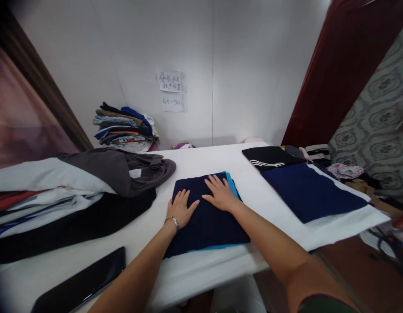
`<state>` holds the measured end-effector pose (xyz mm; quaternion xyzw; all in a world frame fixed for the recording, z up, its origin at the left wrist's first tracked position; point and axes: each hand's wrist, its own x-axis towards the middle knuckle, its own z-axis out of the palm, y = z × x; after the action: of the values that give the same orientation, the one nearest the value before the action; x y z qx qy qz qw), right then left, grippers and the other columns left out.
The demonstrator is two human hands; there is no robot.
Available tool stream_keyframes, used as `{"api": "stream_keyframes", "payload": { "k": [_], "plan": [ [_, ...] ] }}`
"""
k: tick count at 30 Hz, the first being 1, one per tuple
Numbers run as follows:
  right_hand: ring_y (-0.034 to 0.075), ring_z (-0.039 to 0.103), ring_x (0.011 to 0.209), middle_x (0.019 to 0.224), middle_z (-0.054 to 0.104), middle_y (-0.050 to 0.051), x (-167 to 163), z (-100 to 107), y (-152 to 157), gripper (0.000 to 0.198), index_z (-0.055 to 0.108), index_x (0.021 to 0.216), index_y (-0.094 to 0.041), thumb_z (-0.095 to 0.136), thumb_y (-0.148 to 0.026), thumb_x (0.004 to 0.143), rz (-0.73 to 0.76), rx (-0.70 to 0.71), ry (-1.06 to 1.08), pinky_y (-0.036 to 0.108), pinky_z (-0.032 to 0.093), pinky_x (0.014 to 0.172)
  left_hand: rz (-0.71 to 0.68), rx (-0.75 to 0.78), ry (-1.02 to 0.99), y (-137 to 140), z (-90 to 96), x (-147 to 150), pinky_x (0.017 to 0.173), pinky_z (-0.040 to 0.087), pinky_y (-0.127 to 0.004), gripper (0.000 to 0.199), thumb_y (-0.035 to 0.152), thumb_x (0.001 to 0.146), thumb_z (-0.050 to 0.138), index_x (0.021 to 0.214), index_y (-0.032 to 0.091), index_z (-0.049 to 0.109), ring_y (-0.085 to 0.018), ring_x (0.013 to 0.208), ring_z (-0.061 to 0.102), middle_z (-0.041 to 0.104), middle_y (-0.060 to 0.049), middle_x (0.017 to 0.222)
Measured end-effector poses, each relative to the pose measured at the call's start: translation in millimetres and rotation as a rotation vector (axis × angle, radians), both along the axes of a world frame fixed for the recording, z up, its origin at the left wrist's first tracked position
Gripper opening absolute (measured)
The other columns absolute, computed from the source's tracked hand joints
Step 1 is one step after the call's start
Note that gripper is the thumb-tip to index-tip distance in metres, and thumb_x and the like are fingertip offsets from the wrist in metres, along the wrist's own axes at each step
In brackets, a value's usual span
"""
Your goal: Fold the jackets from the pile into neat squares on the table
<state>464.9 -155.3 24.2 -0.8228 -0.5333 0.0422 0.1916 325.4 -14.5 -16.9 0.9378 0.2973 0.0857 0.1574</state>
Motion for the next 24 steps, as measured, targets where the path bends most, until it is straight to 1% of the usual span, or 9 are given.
{"api": "stream_keyframes", "payload": {
  "k": [2, 3, 6, 9, 12, 15, 18, 20, 24],
  "plan": [
    [0.028, 0.009, 0.145, 0.156, 0.018, 0.008, 16, -14, 5, 0.077, 0.029, 0.148, -0.022, 0.033, -0.068, 0.087, -0.055, -0.132, 0.064, 0.051, 0.008, 0.115, 0.000, 0.003, 0.003, 0, -0.2, 0, 0.115, 0.014, -0.053, 0.074, 0.064, 0.087, 0.028, 0.144, 0.018, 0.035, -0.027, 0.144, 0.017, 0.027, -0.010, 0.154],
    [0.028, 0.009, 0.145, 0.156, 0.018, 0.008, 21, -20, 5, 0.079, 0.029, 0.148, -0.021, 0.031, -0.071, 0.086, -0.071, -0.162, 0.086, 0.050, 0.008, 0.115, 0.000, 0.005, 0.004, -1, -0.5, 1, 0.115, 0.014, -0.053, 0.073, 0.063, 0.087, 0.028, 0.144, 0.018, 0.035, -0.027, 0.144, 0.016, 0.027, -0.011, 0.154],
    [0.026, 0.008, 0.145, 0.157, 0.017, 0.007, 27, -30, 3, 0.082, 0.029, 0.148, -0.023, 0.027, -0.074, 0.085, -0.072, -0.149, 0.084, 0.048, 0.008, 0.115, -0.003, 0.012, 0.000, -1, -2.1, 1, 0.115, 0.013, -0.052, 0.072, 0.062, 0.087, 0.028, 0.144, 0.018, 0.035, -0.027, 0.144, 0.016, 0.027, -0.011, 0.154],
    [0.026, 0.009, 0.145, 0.157, 0.018, 0.007, 25, -28, 2, 0.082, 0.030, 0.148, -0.024, 0.027, -0.075, 0.084, -0.072, -0.151, 0.091, 0.048, 0.008, 0.115, -0.002, 0.017, -0.011, -1, -3.3, 1, 0.115, 0.014, -0.053, 0.072, 0.063, 0.087, 0.028, 0.144, 0.019, 0.036, -0.027, 0.144, 0.017, 0.027, -0.010, 0.154],
    [0.028, 0.009, 0.145, 0.156, 0.019, 0.008, 28, -19, 7, 0.081, 0.031, 0.148, -0.022, 0.026, -0.073, 0.085, -0.066, -0.173, 0.132, 0.050, 0.010, 0.115, -0.002, 0.011, -0.004, -2, -2.3, 0, 0.115, 0.014, -0.054, 0.072, 0.063, 0.088, 0.027, 0.144, 0.018, 0.035, -0.027, 0.144, 0.017, 0.027, -0.010, 0.154],
    [0.028, 0.009, 0.145, 0.157, 0.017, 0.010, 43, -10, 18, 0.076, 0.031, 0.147, -0.021, 0.026, -0.069, 0.088, -0.099, -0.145, 0.082, 0.051, 0.009, 0.114, -0.006, 0.012, 0.002, -2, -0.4, -1, 0.115, 0.014, -0.053, 0.073, 0.062, 0.088, 0.027, 0.144, 0.016, 0.035, -0.027, 0.144, 0.017, 0.028, -0.011, 0.154],
    [0.029, 0.009, 0.145, 0.156, 0.019, 0.011, 64, -10, 30, 0.069, 0.034, 0.146, -0.020, 0.030, -0.063, 0.091, -0.187, -0.145, -0.013, 0.052, 0.009, 0.113, -0.007, 0.016, -0.002, -2, -0.1, -1, 0.115, 0.014, -0.053, 0.072, 0.062, 0.088, 0.027, 0.144, 0.017, 0.035, -0.028, 0.144, 0.017, 0.028, -0.011, 0.154],
    [0.029, 0.014, 0.144, 0.154, 0.025, 0.012, 78, -18, 35, 0.065, 0.037, 0.144, -0.019, 0.032, -0.059, 0.093, -0.232, -0.144, -0.019, 0.052, 0.012, 0.113, -0.006, 0.015, 0.000, -2, -0.3, -2, 0.115, 0.014, -0.053, 0.072, 0.062, 0.088, 0.027, 0.144, 0.017, 0.035, -0.027, 0.144, 0.018, 0.028, -0.011, 0.154],
    [0.028, 0.034, 0.136, 0.145, 0.044, 0.012, 95, -39, 37, 0.061, 0.045, 0.138, -0.017, 0.033, -0.057, 0.093, -0.255, -0.106, 0.052, 0.043, 0.024, 0.111, -0.005, 0.018, 0.016, -3, 1.1, -2, 0.115, 0.015, -0.053, 0.072, 0.061, 0.089, 0.027, 0.144, 0.015, 0.034, -0.026, 0.144, 0.017, 0.027, -0.011, 0.154]
  ]
}}
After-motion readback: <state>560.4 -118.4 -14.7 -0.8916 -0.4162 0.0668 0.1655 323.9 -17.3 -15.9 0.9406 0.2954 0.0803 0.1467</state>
